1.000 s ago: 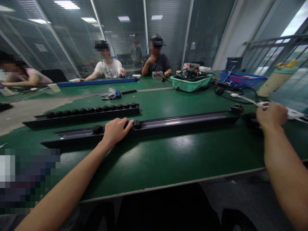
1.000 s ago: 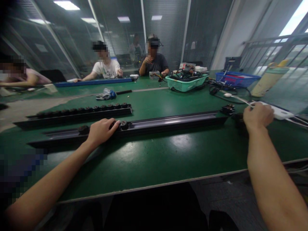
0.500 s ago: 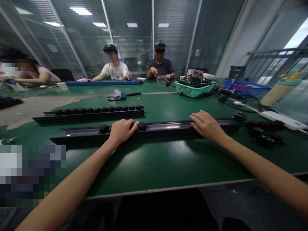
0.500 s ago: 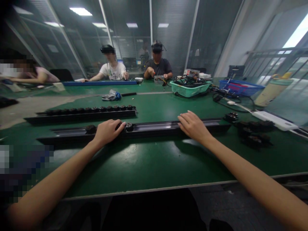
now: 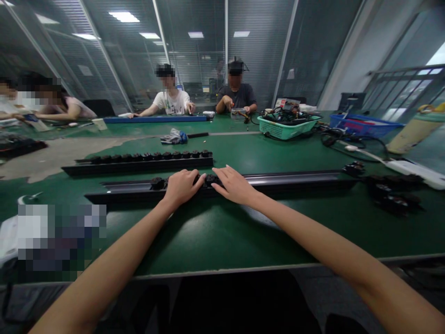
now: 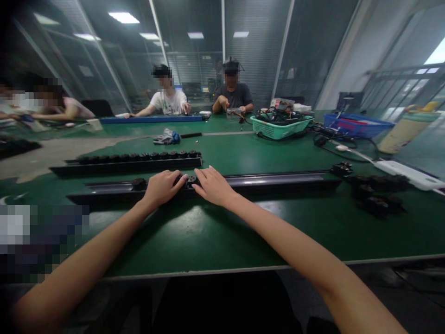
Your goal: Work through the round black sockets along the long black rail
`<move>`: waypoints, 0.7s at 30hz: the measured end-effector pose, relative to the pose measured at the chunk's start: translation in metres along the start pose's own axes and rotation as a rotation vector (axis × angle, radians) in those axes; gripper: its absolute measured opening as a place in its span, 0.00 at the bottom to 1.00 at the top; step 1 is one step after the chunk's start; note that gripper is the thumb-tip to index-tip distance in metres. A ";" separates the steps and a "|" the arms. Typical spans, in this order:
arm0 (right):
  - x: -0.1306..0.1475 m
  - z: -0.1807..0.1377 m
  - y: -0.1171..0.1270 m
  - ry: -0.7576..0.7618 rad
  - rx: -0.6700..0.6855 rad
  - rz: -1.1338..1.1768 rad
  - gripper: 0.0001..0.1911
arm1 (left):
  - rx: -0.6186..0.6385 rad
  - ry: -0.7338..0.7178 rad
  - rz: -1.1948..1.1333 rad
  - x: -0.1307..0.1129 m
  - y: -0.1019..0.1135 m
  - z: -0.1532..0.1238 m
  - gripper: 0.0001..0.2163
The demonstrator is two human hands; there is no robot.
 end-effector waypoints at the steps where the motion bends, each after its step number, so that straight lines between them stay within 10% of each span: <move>1: 0.003 0.004 -0.003 0.000 0.016 -0.027 0.29 | -0.007 -0.002 -0.003 0.000 -0.001 0.000 0.29; 11: 0.011 0.005 -0.008 -0.040 0.045 -0.121 0.24 | -0.093 -0.136 -0.066 -0.007 0.008 -0.002 0.26; 21: 0.008 0.004 -0.015 -0.024 -0.010 -0.133 0.23 | -0.135 0.428 0.022 0.009 0.016 -0.004 0.31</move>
Point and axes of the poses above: each hand's wrist, its own z-axis towards the middle knuckle, its own y-axis out of the back of the hand, x = y × z, the point moved 1 cm from there along z, towards the middle knuckle, and after that the axes turned 5 degrees about -z, right-handed, at the moved point
